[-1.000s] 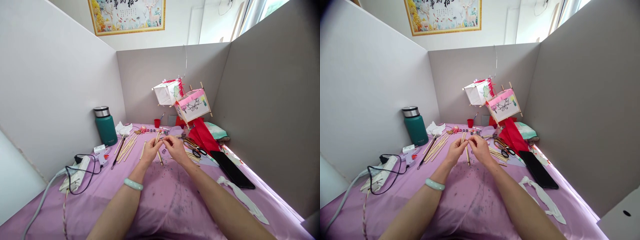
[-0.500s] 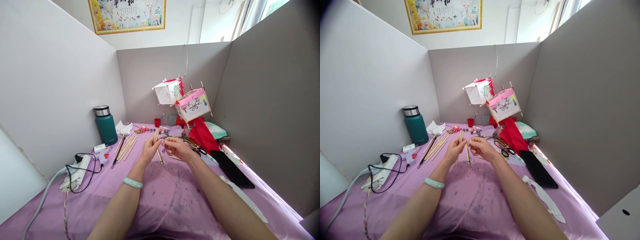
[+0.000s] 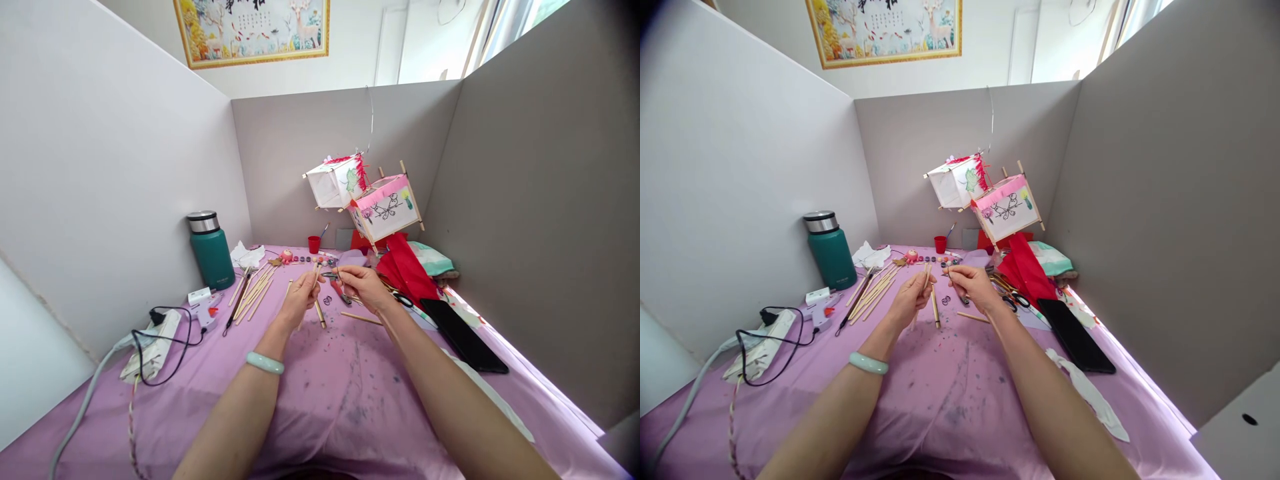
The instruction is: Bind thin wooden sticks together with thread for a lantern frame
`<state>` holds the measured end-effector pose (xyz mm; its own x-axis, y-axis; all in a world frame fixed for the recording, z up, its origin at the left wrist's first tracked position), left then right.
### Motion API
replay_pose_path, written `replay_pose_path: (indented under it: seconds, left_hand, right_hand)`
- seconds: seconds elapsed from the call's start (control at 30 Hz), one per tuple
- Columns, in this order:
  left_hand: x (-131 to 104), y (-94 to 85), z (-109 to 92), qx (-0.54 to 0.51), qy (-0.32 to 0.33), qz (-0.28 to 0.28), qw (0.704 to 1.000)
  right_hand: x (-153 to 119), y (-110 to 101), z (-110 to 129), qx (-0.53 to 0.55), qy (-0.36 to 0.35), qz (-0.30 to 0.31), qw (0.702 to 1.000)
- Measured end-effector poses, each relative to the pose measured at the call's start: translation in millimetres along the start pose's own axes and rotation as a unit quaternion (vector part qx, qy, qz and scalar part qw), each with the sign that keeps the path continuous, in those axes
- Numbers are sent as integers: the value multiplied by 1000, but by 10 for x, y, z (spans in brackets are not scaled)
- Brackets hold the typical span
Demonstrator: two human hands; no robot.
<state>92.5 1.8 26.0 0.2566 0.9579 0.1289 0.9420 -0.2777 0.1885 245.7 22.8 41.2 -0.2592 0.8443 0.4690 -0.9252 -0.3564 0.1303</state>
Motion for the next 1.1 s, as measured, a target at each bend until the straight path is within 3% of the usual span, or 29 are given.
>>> replay_pose_path:
  seconds: [0.1,0.3,0.5,0.73,0.9,1.1]
  left_hand:
    - [-11,34,-6,1,-3,22,1000]
    - [-2,53,13,49,13,24,998]
    - [-19,30,-22,205,55,-17,977]
    - [-41,24,-69,273,93,-22,957]
    - [-36,10,-42,233,63,-4,970]
    - [-15,-1,-50,124,61,-47,989]
  right_hand:
    - [8,10,70,-51,-47,-42,997]
    - [-33,91,201,-165,-88,-18,982]
    - [-55,109,202,-240,-81,48,966]
    - [-53,123,110,-231,-45,153,960]
    - [-54,41,101,-257,-36,150,954]
    - [-20,7,117,-321,-72,134,935]
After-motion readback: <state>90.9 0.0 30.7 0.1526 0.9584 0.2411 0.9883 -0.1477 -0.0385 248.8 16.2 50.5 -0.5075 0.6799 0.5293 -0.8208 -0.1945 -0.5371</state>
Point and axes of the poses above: each hand's wrist, its own x-axis towards the middle knuckle, its own y-axis out of the palm, z = x × y, the point moved 4 cm from there along x, towards the middle knuckle, and after that the axes turned 9 degrees about -y, right-handed, at the moved point
